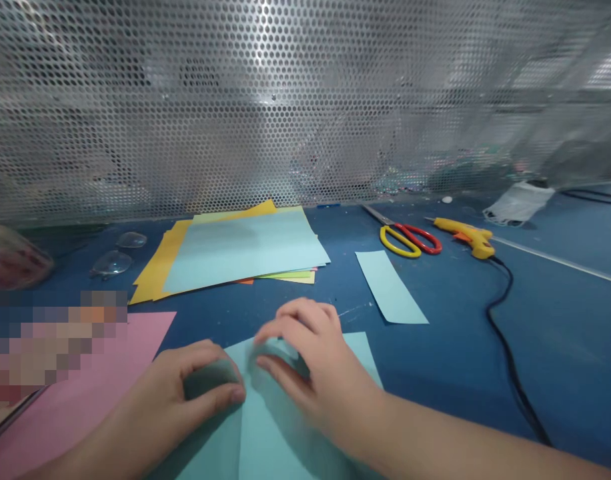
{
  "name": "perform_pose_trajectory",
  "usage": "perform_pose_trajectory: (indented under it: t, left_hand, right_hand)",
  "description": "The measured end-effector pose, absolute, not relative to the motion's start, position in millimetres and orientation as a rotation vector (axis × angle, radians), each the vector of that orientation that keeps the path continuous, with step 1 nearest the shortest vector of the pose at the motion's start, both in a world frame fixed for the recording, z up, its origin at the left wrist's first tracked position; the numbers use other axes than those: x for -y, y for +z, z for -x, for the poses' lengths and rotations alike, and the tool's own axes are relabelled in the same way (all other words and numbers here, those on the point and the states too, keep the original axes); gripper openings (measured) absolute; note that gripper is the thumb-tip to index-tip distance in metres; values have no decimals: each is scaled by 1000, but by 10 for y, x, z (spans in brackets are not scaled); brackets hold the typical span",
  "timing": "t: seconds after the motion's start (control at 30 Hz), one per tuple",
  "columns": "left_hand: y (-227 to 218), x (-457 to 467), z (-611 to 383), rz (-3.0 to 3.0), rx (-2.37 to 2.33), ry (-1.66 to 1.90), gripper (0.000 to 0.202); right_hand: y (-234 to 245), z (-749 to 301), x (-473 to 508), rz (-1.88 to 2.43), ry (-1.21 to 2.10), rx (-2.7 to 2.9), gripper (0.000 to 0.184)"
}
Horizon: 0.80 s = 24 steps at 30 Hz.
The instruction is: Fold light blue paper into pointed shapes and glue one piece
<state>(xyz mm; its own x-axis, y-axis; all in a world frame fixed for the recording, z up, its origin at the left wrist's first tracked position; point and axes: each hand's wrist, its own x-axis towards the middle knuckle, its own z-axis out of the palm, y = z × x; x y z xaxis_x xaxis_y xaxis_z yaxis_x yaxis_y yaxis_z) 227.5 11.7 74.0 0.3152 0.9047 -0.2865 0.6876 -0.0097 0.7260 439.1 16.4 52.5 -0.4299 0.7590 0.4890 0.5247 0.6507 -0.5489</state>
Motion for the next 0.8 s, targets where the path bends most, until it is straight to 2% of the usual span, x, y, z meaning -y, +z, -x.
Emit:
perform_pose_trajectory:
  t: [0.1,0.23,0.37,0.5,0.7,0.8]
  left_hand:
    - [684,-119,-2268,-1919,-1423,338,25]
    - [658,-139,-2240,-2054,-1465,250,24]
    - [671,-145,-2184,-2073,-1569,141,28]
    - [689,-119,-2142,-2057,-1600,43,33]
    - [763,-147,-2162,-2004,-1608,-58,28]
    - [783,-152,-2192,-1973,-1636,-64,40]
  right_hand:
    - [465,-4367,-98,957,300,2121,28]
    - [451,-4346,-51,740,215,2290,16]
    - [447,-4341,-35,650,102,2392,30]
    - [438,-4338,-20,617,34,2437,29]
    - [435,-4312,-8,667,23,2465,36]
    - [433,-4306,-7,682,31,2489,37]
